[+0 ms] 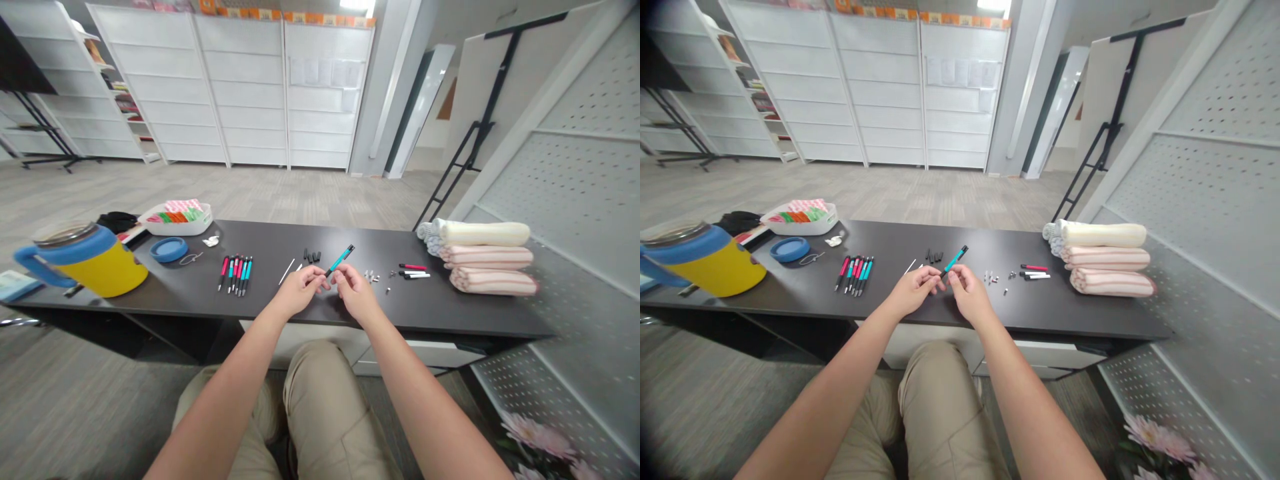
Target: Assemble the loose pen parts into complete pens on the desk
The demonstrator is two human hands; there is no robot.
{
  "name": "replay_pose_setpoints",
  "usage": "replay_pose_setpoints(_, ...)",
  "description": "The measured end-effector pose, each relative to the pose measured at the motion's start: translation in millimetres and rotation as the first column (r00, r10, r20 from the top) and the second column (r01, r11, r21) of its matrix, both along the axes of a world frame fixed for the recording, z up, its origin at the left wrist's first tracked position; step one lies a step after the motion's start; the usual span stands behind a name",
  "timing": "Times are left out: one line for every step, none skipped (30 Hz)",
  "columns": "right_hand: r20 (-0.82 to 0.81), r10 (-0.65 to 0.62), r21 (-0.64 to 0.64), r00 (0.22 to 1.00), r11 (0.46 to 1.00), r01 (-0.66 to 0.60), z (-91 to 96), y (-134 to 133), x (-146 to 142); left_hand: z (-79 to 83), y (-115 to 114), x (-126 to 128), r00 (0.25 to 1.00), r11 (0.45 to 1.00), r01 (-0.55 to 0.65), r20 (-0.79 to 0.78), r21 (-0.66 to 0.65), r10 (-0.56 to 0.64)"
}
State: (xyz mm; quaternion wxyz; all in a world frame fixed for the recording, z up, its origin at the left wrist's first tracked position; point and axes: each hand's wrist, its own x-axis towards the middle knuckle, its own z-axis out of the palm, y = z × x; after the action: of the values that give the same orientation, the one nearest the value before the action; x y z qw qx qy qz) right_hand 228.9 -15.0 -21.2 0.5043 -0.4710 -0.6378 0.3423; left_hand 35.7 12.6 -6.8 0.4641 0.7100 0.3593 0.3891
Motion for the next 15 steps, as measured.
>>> replay_pose_setpoints(0.001, -0.003, 0.002, 1.000, 1.000, 0.003, -0.1, 0.1, 0.1, -0.2, -0.1, -0.3, 1.000, 1.000, 0.005, -0.013, 0.006, -0.005)
replay_pose_setpoints(-0.002, -0.007, 0.004, 1.000, 1.000, 0.007, 0.0, 0.3, 0.0, -0.5, -0.2, -0.7, 1.000, 1.000, 0.009, -0.026, 0.014, -0.009)
replay_pose_setpoints(-0.006, -0.012, 0.006, 1.000, 1.000, 0.012, 0.1, 0.4, -0.2, -0.9, -0.4, -1.0, 0.999, 1.000, 0.014, -0.039, 0.021, -0.014)
replay_pose_setpoints(-0.007, -0.013, 0.009, 1.000, 1.000, 0.013, 0.3, 0.5, -0.5, -1.2, -0.7, -1.4, 0.999, 0.999, 0.018, -0.050, 0.026, -0.016)
replay_pose_setpoints(-0.009, -0.016, 0.010, 1.000, 1.000, 0.016, 0.5, 0.6, -0.9, -1.6, -1.0, -1.7, 0.998, 0.999, 0.018, -0.059, 0.029, -0.016)
replay_pose_setpoints(-0.012, -0.021, 0.011, 1.000, 1.000, 0.021, 0.7, 0.6, -1.3, -2.0, -1.3, -1.9, 0.998, 0.999, 0.016, -0.066, 0.030, -0.014)
replay_pose_setpoints(-0.013, -0.024, 0.011, 1.000, 1.000, 0.024, 0.9, 0.6, -1.6, -2.5, -1.6, -1.9, 0.997, 0.999, 0.013, -0.072, 0.029, -0.011)
replay_pose_setpoints(-0.012, -0.026, 0.009, 1.000, 1.000, 0.026, 1.0, 0.5, -1.9, -3.0, -1.8, -1.7, 0.997, 1.000, 0.009, -0.076, 0.029, -0.007)
replay_pose_setpoints(-0.009, -0.026, 0.008, 1.000, 1.000, 0.026, 1.2, 0.4, -2.1, -3.4, -2.0, -1.1, 0.997, 1.000, 0.007, -0.079, 0.029, -0.004)
replay_pose_setpoints(-0.004, -0.025, 0.007, 1.000, 1.000, 0.025, 1.3, 0.2, -2.2, -3.9, -2.2, -0.4, 0.997, 1.000, 0.005, -0.082, 0.031, -0.002)
replay_pose_setpoints(0.002, -0.026, 0.007, 1.000, 1.000, 0.026, 1.4, 0.2, -2.1, -4.2, -2.2, 0.4, 0.996, 0.999, 0.002, -0.085, 0.033, 0.001)
replay_pose_setpoints(0.009, -0.030, 0.007, 1.000, 1.000, 0.030, 1.5, 0.2, -1.9, -4.3, -2.3, 1.1, 0.996, 0.999, -0.002, -0.086, 0.033, 0.005)
replay_pose_setpoints(0.015, -0.036, 0.005, 0.999, 0.999, 0.036, 1.6, 0.3, -1.6, -4.1, -2.3, 1.2, 0.997, 1.000, -0.012, -0.078, 0.029, 0.014)
replay_pose_setpoints(0.020, -0.045, 0.003, 0.999, 0.999, 0.045, 1.6, 0.6, -1.2, -3.7, -2.4, 0.3, 0.998, 0.999, -0.031, -0.058, 0.019, 0.032)
replay_pose_setpoints(0.022, -0.054, 0.000, 0.998, 0.999, 0.055, 1.5, 1.0, -0.9, -3.0, -2.5, -1.9, 0.998, 0.998, -0.061, -0.029, 0.004, 0.062)
